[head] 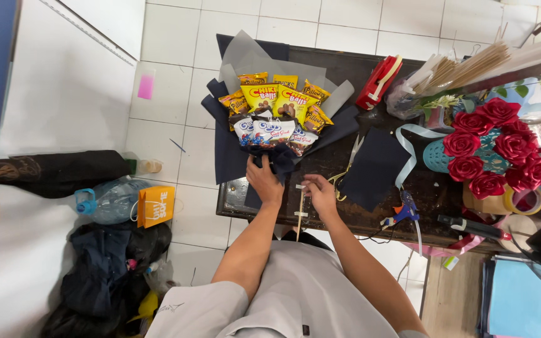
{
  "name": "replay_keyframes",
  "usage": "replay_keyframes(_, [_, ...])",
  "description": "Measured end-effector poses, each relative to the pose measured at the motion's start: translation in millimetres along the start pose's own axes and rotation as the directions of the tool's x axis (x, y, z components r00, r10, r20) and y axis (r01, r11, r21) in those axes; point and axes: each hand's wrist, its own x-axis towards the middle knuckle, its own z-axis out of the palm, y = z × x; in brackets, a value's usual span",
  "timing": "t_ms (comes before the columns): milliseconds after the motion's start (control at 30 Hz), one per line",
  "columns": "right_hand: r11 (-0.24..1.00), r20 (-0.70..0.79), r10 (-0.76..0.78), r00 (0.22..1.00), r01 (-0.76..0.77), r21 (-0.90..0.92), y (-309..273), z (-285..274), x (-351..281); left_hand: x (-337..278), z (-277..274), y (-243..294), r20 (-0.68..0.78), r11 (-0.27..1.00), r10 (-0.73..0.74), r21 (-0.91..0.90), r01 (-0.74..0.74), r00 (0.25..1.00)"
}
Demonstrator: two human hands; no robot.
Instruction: The person wraps a bouquet of snack packets in dark blue paper using scissors and a hot glue gun. They cut the paper, apply glue to secure the layers, and fold the paper around the snacks to create a finished gift arrangement.
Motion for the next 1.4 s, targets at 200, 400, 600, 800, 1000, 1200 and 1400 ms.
replay_keyframes(200, [0.952,0.092,-0.286,0.954,0.294,-0.085,-52.3,27.5,-7.1,20.7,6.8,-8.9,0.046,0.987,-0.109,-0.113,0.114,0.993])
replay_keyframes(400, [0.750,0.212,-0.601,0.770,0.636,-0.182,-118.0,52.8,-31.4,36.3,-67.7,33.3,0.229,0.837,-0.246,-0.441,0.325,0.942])
replay_keyframes(600, [0.519,0.282,-0.771,0.571,0.820,-0.243,-145.4,71.9,-59.2,48.2,-117.7,56.2,0.384,0.608,-0.319,-0.619,0.498,0.866])
replay_keyframes(800, [0.414,0.331,-0.796,0.507,0.854,-0.314,-155.3,74.2,-76.4,43.4,-107.1,46.8,0.358,0.590,-0.379,-0.617,0.521,0.853])
replay_keyframes(1000, [0.711,0.044,-0.663,0.747,0.648,-0.273,-168.5,44.4,-58.7,46.3,-123.4,38.6,0.505,0.458,-0.405,-0.609,0.647,0.762])
replay_keyframes(1200, [0.748,-0.281,-0.608,0.743,0.416,-0.517,-110.2,-89.5,164.4,39.6,-130.1,48.8,0.575,0.408,-0.405,-0.583,0.703,0.711])
replay_keyframes(1400, [0.977,-0.543,-0.111,0.832,-0.008,-0.211,-73.4,-147.5,291.7,45.5,-131.3,52.7,0.630,0.364,-0.451,-0.517,0.775,0.632])
